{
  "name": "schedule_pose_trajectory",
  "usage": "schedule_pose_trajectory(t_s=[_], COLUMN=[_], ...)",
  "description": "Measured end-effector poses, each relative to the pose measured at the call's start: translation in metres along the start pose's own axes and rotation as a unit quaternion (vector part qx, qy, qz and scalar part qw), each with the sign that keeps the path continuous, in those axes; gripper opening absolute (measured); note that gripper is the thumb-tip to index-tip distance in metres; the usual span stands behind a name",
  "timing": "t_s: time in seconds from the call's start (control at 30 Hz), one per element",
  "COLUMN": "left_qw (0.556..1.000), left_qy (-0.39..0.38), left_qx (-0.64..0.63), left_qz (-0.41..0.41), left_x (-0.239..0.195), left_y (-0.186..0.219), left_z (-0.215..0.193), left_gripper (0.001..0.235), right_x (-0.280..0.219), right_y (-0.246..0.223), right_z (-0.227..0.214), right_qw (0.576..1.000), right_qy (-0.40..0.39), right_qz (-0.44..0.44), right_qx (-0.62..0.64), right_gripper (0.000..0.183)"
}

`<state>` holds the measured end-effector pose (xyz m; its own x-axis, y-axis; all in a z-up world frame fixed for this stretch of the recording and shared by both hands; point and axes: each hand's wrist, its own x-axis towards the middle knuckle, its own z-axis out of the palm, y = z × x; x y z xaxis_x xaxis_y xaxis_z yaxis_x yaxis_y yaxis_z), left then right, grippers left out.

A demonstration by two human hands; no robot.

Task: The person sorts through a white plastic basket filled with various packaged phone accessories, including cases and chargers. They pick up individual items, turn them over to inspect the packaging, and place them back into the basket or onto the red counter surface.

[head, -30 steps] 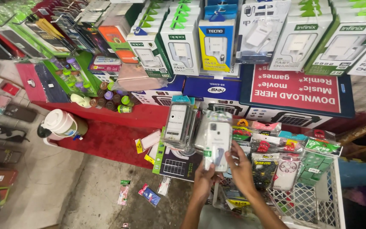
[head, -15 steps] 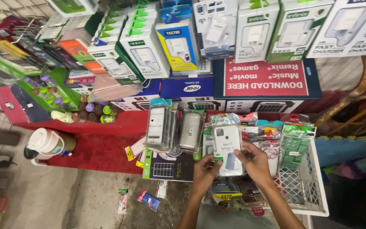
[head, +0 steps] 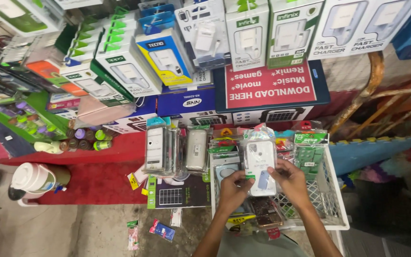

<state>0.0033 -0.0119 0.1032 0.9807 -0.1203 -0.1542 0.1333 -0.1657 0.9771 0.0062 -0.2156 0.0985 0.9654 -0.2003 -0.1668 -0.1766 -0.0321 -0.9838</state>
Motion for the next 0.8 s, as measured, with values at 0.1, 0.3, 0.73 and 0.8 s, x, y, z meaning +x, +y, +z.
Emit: schedule_pose_trajectory(t_s=[0.1,0.3,0.73,0.8], left_qw=[0.998,0.991,0.966,0.961], left_qy=[-0.027,-0.091,-0.218,-0.223], left_qx=[-0.033,0.083,0.125,0.165], left_qz=[-0.056,-0.045,-0.062,0.010], left_x=[0.004,0.011,0.045,0.049], left_y=[0.029,0.020,-0.050,-0.085], left_z=[0.012,0.047,0.177,0.191], left_gripper=[0.048,0.036,0.037,0.030], right_x=[-0.001,0.001,0.001,-0.002], right_y=[-0.003,0.002,0.052,0.054], right_z=[-0.016,-0.053,-0.115,-0.113], right_qw=[0.999,0.997,0.916,0.948], right_qy=[0.010,0.041,0.207,0.212], right_qz=[0.035,0.051,-0.053,-0.029], right_qx=[0.024,-0.031,-0.338,-0.235], right_gripper=[0.035,0.041,0.048,0.051])
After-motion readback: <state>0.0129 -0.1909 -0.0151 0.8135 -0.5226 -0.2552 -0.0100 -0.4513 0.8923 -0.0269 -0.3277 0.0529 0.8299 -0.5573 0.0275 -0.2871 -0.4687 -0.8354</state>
